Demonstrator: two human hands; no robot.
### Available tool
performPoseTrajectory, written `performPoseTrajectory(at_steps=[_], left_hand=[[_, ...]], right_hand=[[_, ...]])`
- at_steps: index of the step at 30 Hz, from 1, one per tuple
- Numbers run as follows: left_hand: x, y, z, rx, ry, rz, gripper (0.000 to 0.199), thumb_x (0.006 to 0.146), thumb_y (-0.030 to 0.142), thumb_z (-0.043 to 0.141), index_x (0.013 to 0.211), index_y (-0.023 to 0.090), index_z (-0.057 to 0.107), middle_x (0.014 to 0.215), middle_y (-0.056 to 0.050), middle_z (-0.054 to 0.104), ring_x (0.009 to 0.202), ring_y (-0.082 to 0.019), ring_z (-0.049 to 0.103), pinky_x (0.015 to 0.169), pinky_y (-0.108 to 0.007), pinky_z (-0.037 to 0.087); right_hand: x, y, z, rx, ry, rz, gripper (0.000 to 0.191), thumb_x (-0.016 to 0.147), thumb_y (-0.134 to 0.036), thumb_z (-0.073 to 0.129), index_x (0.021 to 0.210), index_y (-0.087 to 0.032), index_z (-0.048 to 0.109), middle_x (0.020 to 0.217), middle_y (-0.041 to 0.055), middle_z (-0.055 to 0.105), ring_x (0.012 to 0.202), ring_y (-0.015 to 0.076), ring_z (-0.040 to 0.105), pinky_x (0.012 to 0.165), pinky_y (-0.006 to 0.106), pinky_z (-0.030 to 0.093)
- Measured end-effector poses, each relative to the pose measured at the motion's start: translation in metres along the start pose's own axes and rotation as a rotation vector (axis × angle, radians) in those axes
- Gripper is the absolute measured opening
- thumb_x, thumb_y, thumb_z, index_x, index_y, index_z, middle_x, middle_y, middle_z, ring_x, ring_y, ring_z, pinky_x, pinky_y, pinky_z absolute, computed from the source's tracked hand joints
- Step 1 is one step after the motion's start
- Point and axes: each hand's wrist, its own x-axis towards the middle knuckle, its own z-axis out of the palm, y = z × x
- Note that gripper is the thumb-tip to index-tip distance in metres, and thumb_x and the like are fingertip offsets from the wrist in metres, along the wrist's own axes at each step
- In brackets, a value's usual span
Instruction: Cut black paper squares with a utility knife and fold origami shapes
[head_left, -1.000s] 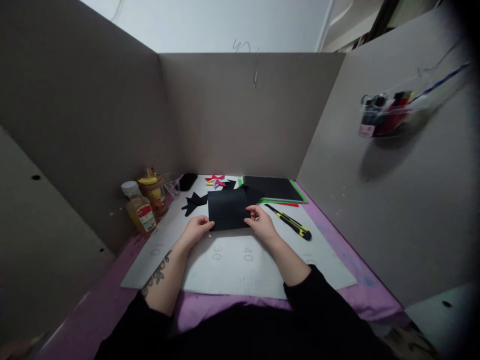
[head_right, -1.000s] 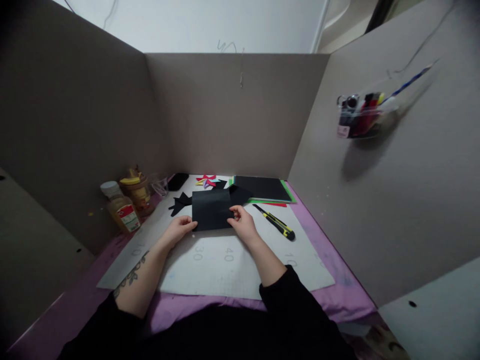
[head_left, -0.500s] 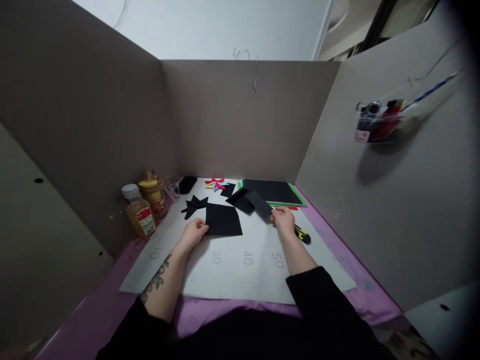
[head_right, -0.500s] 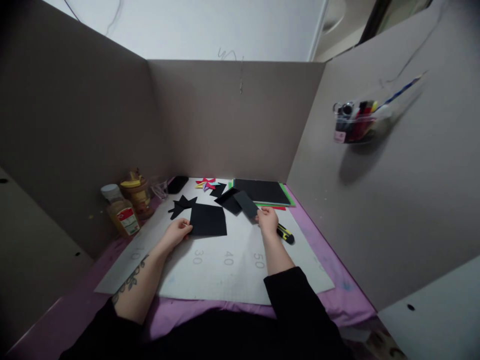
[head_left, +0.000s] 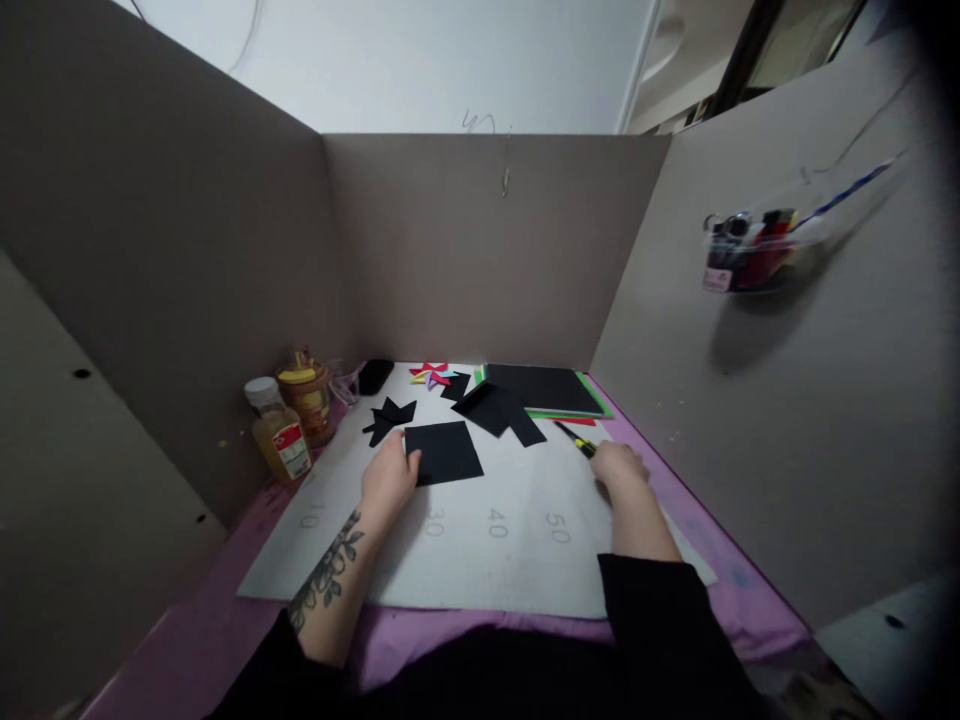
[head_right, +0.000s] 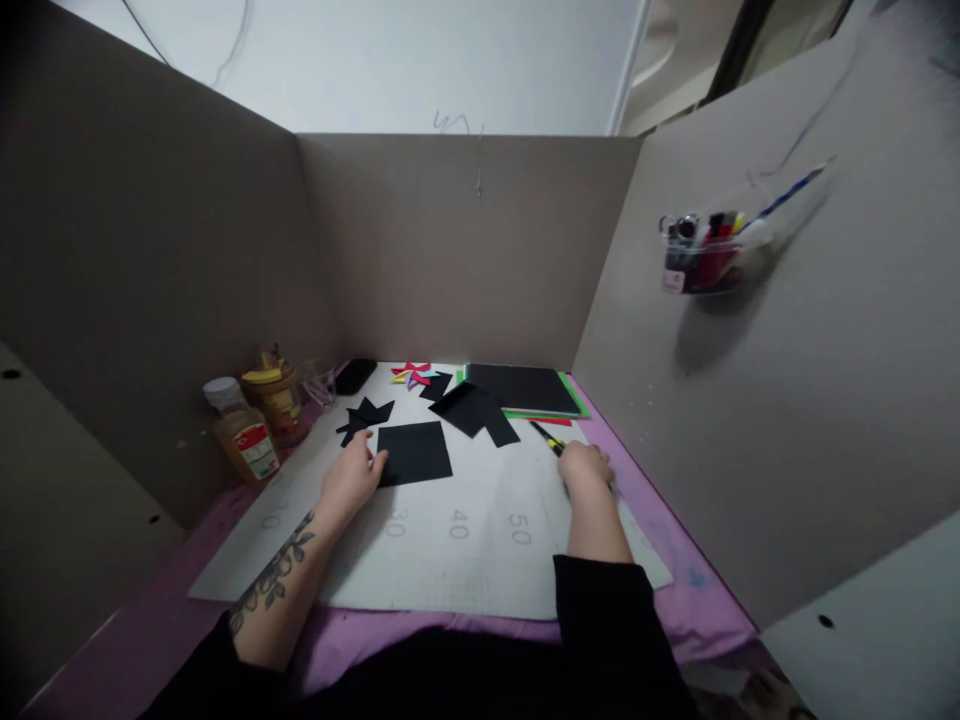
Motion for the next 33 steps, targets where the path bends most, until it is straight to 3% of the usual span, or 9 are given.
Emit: performPoseTrajectory(at_steps=[2,3,6,9,12,15,21,26,33], left_hand=[[0.0,0.014,-0.002,0.096,-0.093,0.182,0.044,0.08,0.038,0.053,0.118,0.016,0.051,0.109,-0.016,0.06,0.101,-0.03,0.057,0.08,-0.037,0.042],[0.002,0.019,-0.001,0.133,-0.151,0.262,0.047,0.076,0.038,0.058,0.117,0.017,0.052,0.114,-0.016,0.058,0.107,-0.032,0.053,0.085,-0.039,0.04],[0.013,0.028,0.012,0.176,-0.305,0.407,0.067,0.068,0.042,0.067,0.128,0.019,0.046,0.131,-0.017,0.048,0.123,-0.037,0.04,0.097,-0.05,0.032],[0.025,0.023,0.03,0.108,-0.413,0.463,0.072,0.071,0.05,0.063,0.132,0.017,0.044,0.136,-0.017,0.044,0.126,-0.037,0.036,0.1,-0.051,0.029],[0.028,0.013,0.042,-0.018,-0.364,0.532,0.064,0.076,0.049,0.058,0.13,0.017,0.046,0.13,-0.014,0.05,0.12,-0.031,0.043,0.101,-0.043,0.031],[0.027,0.006,0.045,-0.097,-0.309,0.545,0.062,0.076,0.046,0.06,0.13,0.017,0.047,0.126,-0.013,0.053,0.116,-0.029,0.046,0.099,-0.04,0.034],[0.028,0.005,0.04,-0.197,-0.31,0.57,0.066,0.071,0.039,0.067,0.13,0.02,0.047,0.121,-0.011,0.055,0.11,-0.027,0.049,0.095,-0.039,0.038],[0.029,0.004,0.039,-0.149,-0.263,0.525,0.07,0.068,0.048,0.068,0.128,0.02,0.049,0.127,-0.012,0.05,0.115,-0.03,0.045,0.096,-0.039,0.036],[0.028,0.003,0.039,-0.088,-0.278,0.523,0.07,0.07,0.053,0.065,0.129,0.019,0.049,0.125,-0.012,0.055,0.114,-0.03,0.047,0.096,-0.039,0.037]], right_hand=[[-0.004,0.004,-0.009,0.026,0.078,0.114,0.036,0.08,-0.022,0.049,0.112,-0.009,0.061,0.105,0.0267,0.056,0.101,0.0366,0.054,0.072,0.044,0.044],[-0.009,0.002,-0.013,0.045,0.144,0.095,0.038,0.082,-0.021,0.047,0.117,-0.009,0.057,0.108,0.0265,0.054,0.101,0.0352,0.054,0.074,0.043,0.043],[-0.031,-0.016,-0.016,0.075,0.279,-0.268,0.043,0.085,-0.019,0.045,0.127,-0.013,0.048,0.114,0.0206,0.052,0.097,0.0278,0.055,0.079,0.036,0.04],[-0.052,-0.043,-0.005,-0.019,0.194,-0.583,0.04,0.084,-0.017,0.048,0.124,-0.019,0.051,0.115,0.0146,0.053,0.096,0.0258,0.053,0.082,0.034,0.036],[-0.061,-0.06,0.008,-0.074,0.115,-0.714,0.04,0.083,-0.016,0.049,0.122,-0.02,0.053,0.117,0.0131,0.054,0.1,0.0259,0.051,0.085,0.034,0.033],[-0.059,-0.065,0.013,-0.07,0.135,-0.714,0.041,0.083,-0.015,0.047,0.124,-0.019,0.052,0.118,0.013,0.053,0.102,0.0259,0.05,0.085,0.034,0.032],[-0.055,-0.065,0.017,-0.078,0.072,-0.73,0.041,0.083,-0.016,0.046,0.124,-0.022,0.053,0.118,0.0115,0.054,0.101,0.0243,0.05,0.086,0.034,0.031],[-0.054,-0.067,0.019,-0.082,0.082,-0.71,0.042,0.083,-0.015,0.044,0.124,-0.022,0.053,0.118,0.0123,0.054,0.102,0.0254,0.049,0.087,0.036,0.03],[-0.057,-0.063,0.018,-0.021,0.017,-0.753,0.046,0.081,-0.006,0.041,0.121,-0.026,0.055,0.119,0.0103,0.053,0.105,0.0243,0.048,0.1,0.049,0.016]])
